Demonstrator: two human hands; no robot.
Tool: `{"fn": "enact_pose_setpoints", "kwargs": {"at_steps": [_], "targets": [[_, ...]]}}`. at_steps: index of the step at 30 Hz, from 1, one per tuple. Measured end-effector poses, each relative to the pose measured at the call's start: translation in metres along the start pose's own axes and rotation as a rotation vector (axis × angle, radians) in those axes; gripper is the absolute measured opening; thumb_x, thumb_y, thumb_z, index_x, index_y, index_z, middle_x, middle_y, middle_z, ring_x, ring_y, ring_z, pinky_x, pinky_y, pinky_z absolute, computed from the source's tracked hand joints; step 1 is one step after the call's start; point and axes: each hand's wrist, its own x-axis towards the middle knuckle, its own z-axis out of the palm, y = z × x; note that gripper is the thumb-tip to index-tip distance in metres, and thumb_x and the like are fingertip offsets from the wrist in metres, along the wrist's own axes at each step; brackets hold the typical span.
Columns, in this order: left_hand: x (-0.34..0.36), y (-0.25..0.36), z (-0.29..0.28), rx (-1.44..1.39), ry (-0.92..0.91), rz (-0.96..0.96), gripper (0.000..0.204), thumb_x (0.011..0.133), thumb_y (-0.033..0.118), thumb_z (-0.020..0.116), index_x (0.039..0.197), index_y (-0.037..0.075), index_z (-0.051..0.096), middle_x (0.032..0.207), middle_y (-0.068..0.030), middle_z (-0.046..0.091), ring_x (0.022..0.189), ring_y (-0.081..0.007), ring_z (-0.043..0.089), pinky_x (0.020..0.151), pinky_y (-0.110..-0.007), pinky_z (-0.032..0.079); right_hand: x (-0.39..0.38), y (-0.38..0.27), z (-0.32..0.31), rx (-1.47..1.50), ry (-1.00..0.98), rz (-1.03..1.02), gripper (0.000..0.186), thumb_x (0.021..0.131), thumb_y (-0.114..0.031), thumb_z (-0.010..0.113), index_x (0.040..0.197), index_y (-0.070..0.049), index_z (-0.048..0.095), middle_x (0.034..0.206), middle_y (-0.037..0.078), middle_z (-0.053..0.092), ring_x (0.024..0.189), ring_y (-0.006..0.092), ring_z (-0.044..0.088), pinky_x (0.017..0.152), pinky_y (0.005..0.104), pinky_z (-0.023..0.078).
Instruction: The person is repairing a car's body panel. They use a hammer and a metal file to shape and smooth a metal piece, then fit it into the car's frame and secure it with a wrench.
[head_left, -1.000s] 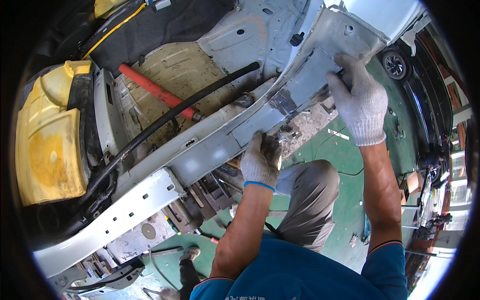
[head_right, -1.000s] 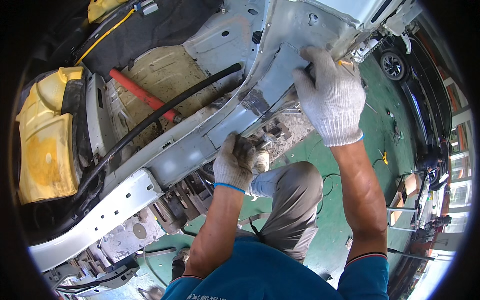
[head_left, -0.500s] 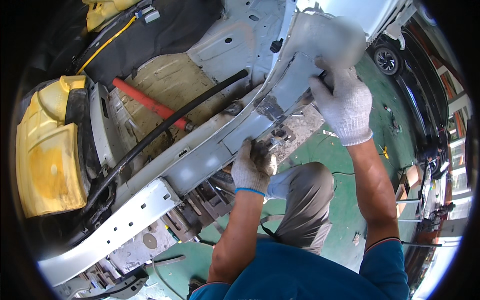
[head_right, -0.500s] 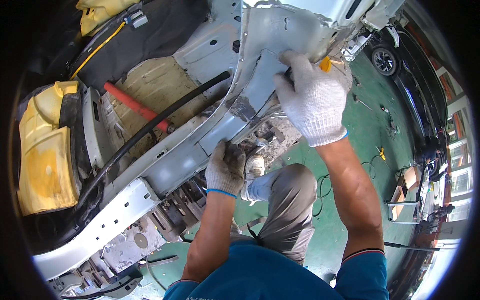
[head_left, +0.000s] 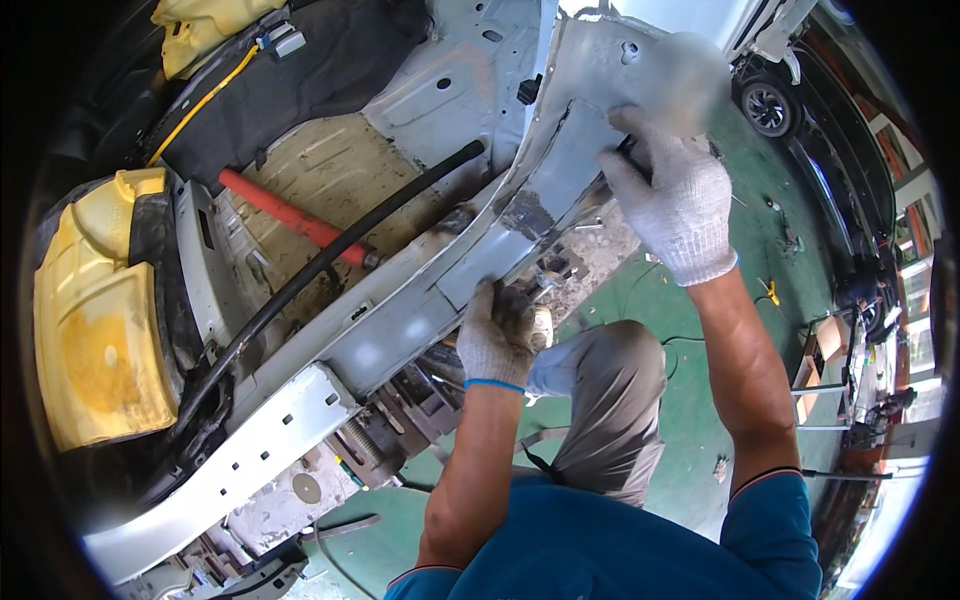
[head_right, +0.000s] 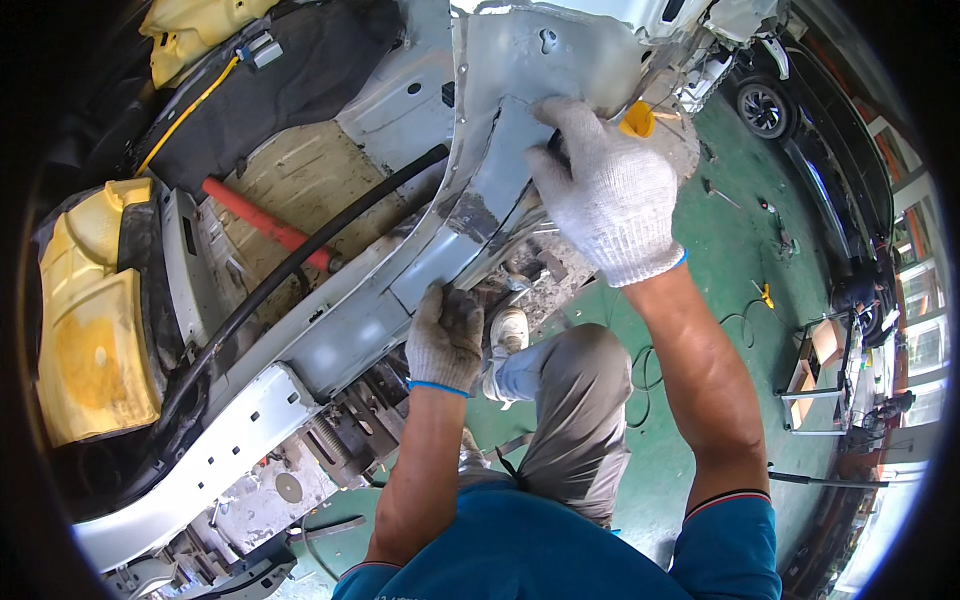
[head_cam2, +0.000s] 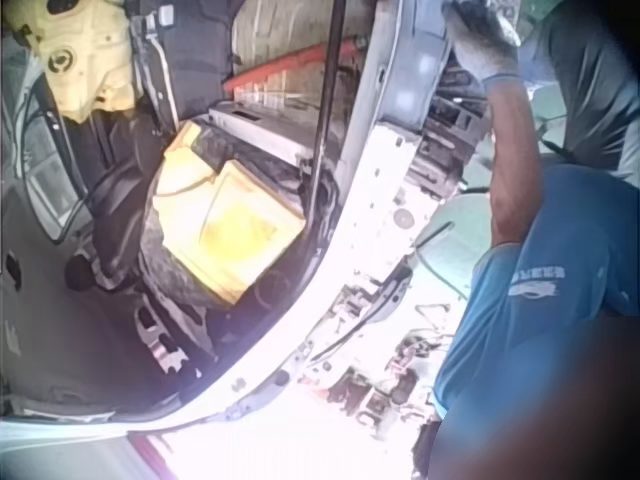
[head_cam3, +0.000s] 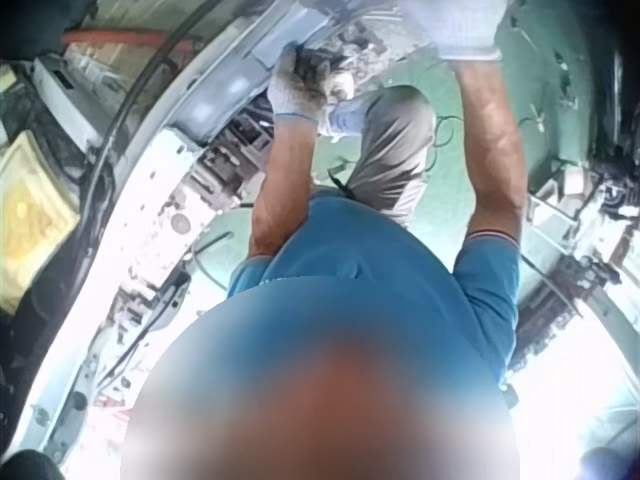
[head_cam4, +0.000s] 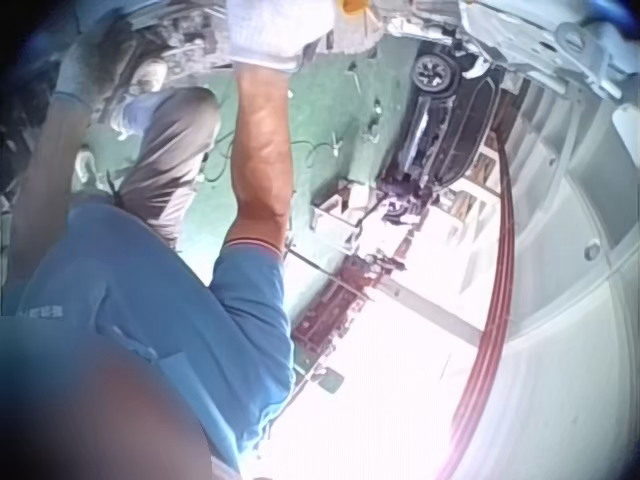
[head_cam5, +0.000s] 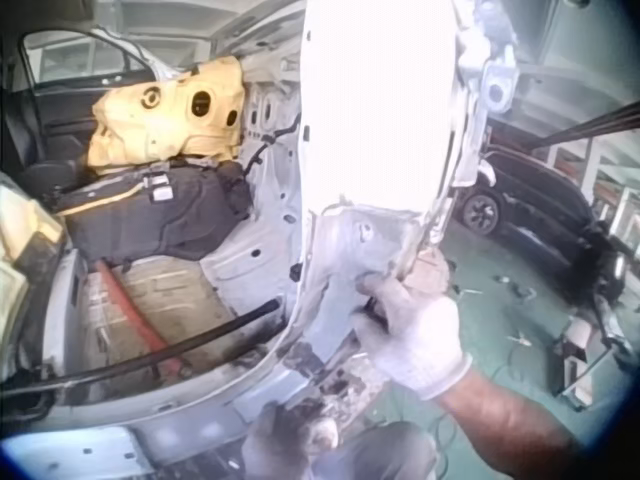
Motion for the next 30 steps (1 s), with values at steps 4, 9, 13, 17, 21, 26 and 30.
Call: {"fn": "enact_pose_setpoints", "kwargs": {"at_steps": [4,9,13,17,21,26,30], "targets": [[0.0,-0.001,-0.003,0.023,-0.024,0.007,0.021,0.109,0.026,0.069,0.123,0.009,0.07,0.094,-0.0058,0.074,0.085,-0.0216,0.073,0.073,-0.036,0.063,0.0,0.001,0.0,-0.005,0.012,-0.033,0.029,0.091,-0.021,0.077,0.119,-0.013,0.074,0.09,0.013,0.079,0.079,0.0351,0.077,0.072,0.0443,0.061],[-0.002,-0.003,-0.002,0.053,0.01,0.012,0.024,0.109,0.028,0.069,0.125,0.011,0.07,0.098,-0.0054,0.073,0.089,-0.0213,0.072,0.078,-0.037,0.062,-0.001,0.003,-0.001,-0.002,0.008,-0.024,0.029,0.091,-0.022,0.077,0.119,-0.014,0.074,0.088,0.013,0.078,0.079,0.036,0.077,0.071,0.0448,0.061],[-0.003,-0.003,-0.001,0.063,0.023,0.024,0.023,0.108,0.028,0.07,0.124,0.011,0.071,0.097,-0.005,0.073,0.089,-0.0207,0.071,0.076,-0.036,0.062,-0.001,0.003,0.0,-0.003,0.023,-0.035,0.03,0.091,-0.022,0.077,0.12,-0.014,0.074,0.087,0.014,0.078,0.079,0.0369,0.077,0.071,0.045,0.061],[-0.004,-0.002,-0.001,0.078,0.017,0.021,0.022,0.108,0.028,0.071,0.122,0.011,0.071,0.097,-0.004,0.073,0.087,-0.02,0.071,0.075,-0.035,0.062,-0.003,0.001,-0.002,0.05,0.019,-0.013,0.033,0.09,-0.02,0.079,0.122,-0.012,0.075,0.088,0.012,0.078,0.078,0.035,0.077,0.07,0.0434,0.061],[-0.005,-0.004,-0.007,0.089,-0.051,0.062,0.022,0.106,0.029,0.073,0.12,0.012,0.072,0.096,-0.0028,0.073,0.084,-0.0198,0.071,0.075,-0.035,0.062,-0.012,-0.004,-0.011,0.223,0.073,0.059,0.037,0.089,-0.015,0.083,0.125,-0.009,0.074,0.095,0.013,0.08,0.079,0.0295,0.079,0.072,0.0391,0.062],[0.003,-0.006,-0.027,0.196,-0.104,0.003,0.023,0.103,0.03,0.077,0.118,0.014,0.073,0.104,-0.0031,0.077,0.094,-0.0201,0.073,0.077,-0.036,0.061,-0.036,-0.008,-0.032,0.27,0.031,0.196,0.04,0.09,-0.013,0.084,0.128,-0.006,0.073,0.103,0.015,0.081,0.083,0.0262,0.081,0.076,0.0357,0.063],[0.008,-0.013,-0.046,0.239,-0.158,-0.064,0.023,0.101,0.03,0.078,0.117,0.014,0.074,0.111,-0.0034,0.08,0.097,-0.0206,0.075,0.08,-0.035,0.06,-0.075,-0.012,-0.037,0.474,-0.066,0.358,0.038,0.09,-0.013,0.084,0.125,-0.004,0.074,0.102,0.014,0.081,0.082,0.0258,0.081,0.074,0.0354,0.063]]}}
